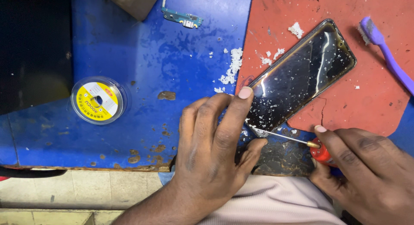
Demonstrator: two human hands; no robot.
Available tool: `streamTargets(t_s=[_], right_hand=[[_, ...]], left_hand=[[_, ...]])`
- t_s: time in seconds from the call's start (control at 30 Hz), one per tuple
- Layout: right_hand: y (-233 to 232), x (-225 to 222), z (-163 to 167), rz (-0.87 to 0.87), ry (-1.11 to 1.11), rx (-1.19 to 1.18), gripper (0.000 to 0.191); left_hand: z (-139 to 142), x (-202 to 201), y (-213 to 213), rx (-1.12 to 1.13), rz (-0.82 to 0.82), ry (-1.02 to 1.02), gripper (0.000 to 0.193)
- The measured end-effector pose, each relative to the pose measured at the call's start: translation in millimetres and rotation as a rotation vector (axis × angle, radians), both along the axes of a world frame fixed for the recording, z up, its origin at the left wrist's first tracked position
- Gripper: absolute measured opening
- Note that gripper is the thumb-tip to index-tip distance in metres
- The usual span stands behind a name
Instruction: The person uses a red electric screwdriver to pry and separate the screen from the smartphone frame. They then use a purple toothbrush to clean the screen surface and edges. The person repeatedly pries along the screen perimeter and briefly turns the phone over to inspect the back.
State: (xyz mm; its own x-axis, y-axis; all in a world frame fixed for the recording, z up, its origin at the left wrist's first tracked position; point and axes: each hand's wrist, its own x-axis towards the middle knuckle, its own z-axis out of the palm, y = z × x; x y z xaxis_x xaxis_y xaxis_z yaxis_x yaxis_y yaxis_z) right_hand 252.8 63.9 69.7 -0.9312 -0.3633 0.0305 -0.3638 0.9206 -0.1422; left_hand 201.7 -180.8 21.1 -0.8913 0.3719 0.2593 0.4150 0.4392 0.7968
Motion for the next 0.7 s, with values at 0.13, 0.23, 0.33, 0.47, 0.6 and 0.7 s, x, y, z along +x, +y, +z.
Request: streamTargets(t_s=[0.13,0.23,0.33,0.47,0.6,0.7], right_hand=[[1.5,0.4,-1.6,-0.004,0.005,-0.014,0.044],[3.6,-0.1,-3.3,-0.008,0.003,-0.018,0.042],[4.7,0.2,-3.4,0.006,0.009,-0.008,0.043],[5.7,1.4,-2.8,0.016,0.006,-0.014,0.043],[7.2,3.1,-5.3,0.01,0.004,-0.049,0.042],[8.8,5.1,-7.5,-0.038,-0.003,-0.031,0.042]], left_hand=[[-0.2,0.4,0.4,-0.002,-0.003,-0.002,0.087],[-0.8,0.0,0.5,0.002,-0.003,0.003,0.087],[-1.1,-0.5,1.0,0.004,-0.003,0.003,0.088],[-0.9,-0.2,1.1,0.006,-0.001,0.0,0.089],[-0.9,0.6,1.0,0.006,0.006,-0.004,0.089],[-1.2,0.6,0.6,0.003,0.009,-0.003,0.089]])
